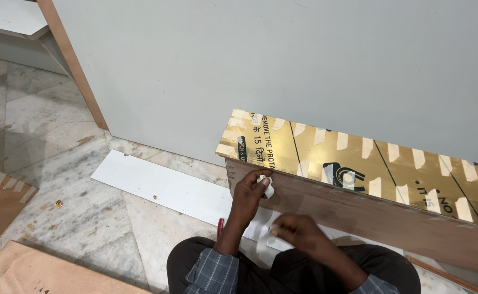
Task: The person sits on the floor and peels protective film off a long wooden board. They remove the film in sections, folding it as they go, and continue along the length of the board.
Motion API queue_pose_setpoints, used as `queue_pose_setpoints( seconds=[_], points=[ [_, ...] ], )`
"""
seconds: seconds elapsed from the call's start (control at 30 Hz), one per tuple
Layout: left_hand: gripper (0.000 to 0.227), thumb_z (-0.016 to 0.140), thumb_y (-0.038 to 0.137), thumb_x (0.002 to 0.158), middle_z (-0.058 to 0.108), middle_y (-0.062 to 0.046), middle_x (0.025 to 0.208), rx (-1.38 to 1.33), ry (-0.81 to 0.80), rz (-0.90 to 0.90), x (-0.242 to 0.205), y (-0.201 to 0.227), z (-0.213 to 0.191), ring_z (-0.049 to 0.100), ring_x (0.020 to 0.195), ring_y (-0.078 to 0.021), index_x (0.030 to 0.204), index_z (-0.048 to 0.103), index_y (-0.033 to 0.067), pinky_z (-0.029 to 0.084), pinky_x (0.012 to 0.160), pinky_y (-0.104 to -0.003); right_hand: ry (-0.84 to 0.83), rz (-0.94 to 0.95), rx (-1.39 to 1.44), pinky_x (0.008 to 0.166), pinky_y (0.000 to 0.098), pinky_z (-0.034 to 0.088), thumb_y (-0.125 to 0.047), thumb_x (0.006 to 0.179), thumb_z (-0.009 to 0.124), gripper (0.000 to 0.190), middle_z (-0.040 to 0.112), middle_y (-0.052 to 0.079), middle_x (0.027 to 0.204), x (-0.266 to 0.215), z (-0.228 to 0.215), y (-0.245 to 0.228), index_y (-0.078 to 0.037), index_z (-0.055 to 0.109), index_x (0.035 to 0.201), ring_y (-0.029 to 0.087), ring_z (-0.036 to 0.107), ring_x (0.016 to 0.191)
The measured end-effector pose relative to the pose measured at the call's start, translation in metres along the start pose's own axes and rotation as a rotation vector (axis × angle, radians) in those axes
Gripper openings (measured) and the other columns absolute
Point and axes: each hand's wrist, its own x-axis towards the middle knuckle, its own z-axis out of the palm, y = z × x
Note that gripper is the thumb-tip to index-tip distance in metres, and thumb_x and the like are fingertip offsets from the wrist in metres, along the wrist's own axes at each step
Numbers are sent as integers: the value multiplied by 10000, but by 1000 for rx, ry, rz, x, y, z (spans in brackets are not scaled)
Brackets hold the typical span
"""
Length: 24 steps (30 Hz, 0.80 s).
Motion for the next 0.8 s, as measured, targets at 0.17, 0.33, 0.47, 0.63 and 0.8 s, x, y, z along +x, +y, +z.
queue_pose_setpoints(
  seconds=[0.17, 0.33, 0.47, 0.63, 0.8],
  points=[
    [249, 526, 189, 1104, 708, -41, 987, -78, -73, 80, -18, -7, 11, 649, 874, -82, 1198, 678, 16, 534, 773, -239, 264, -80, 254, 694, 259, 541, -214, 978, 682, 219, 729, 31, 866, 16, -25, -27, -14, 728, 1055, 84, 649, 775],
    [320, 502, 270, 1101, 700, -50, 1024, -128, -146, -81, -31, 2, 18, 643, 817, -79, 1277, 611, 27, 524, 710, -237, 411, -94, 329, 692, 239, 567, -224, 985, 663, 242, 755, 36, 882, 20, -24, -52, -14, 722, 1090, 66, 667, 775],
    [353, 638, 157, 1009, 670, -74, 1045, -105, -223, -114, -39, 16, 24, 652, 823, -97, 1319, 562, 6, 571, 696, -287, 567, -2, 72, 583, 248, 491, -227, 961, 693, 249, 716, 32, 759, 20, -24, -60, -5, 747, 1060, 69, 619, 675],
    [440, 509, 130, 1065, 675, -92, 1033, -98, -362, -90, -48, 38, 30, 669, 821, -127, 1485, 456, 10, 588, 715, -282, 551, -54, 216, 560, 230, 499, -220, 980, 684, 267, 677, 26, 716, 18, -25, -63, 26, 739, 1071, 51, 601, 617],
    [649, 458, 100, 1050, 610, -18, 1234, 44, -393, -19, -62, 62, 40, 698, 880, -145, 1635, 179, 109, 594, 803, -290, 470, 110, 459, 391, 249, 380, -174, 949, 678, 245, 651, 58, 666, 18, -27, -62, 28, 729, 1078, 71, 464, 436]
  ],
)
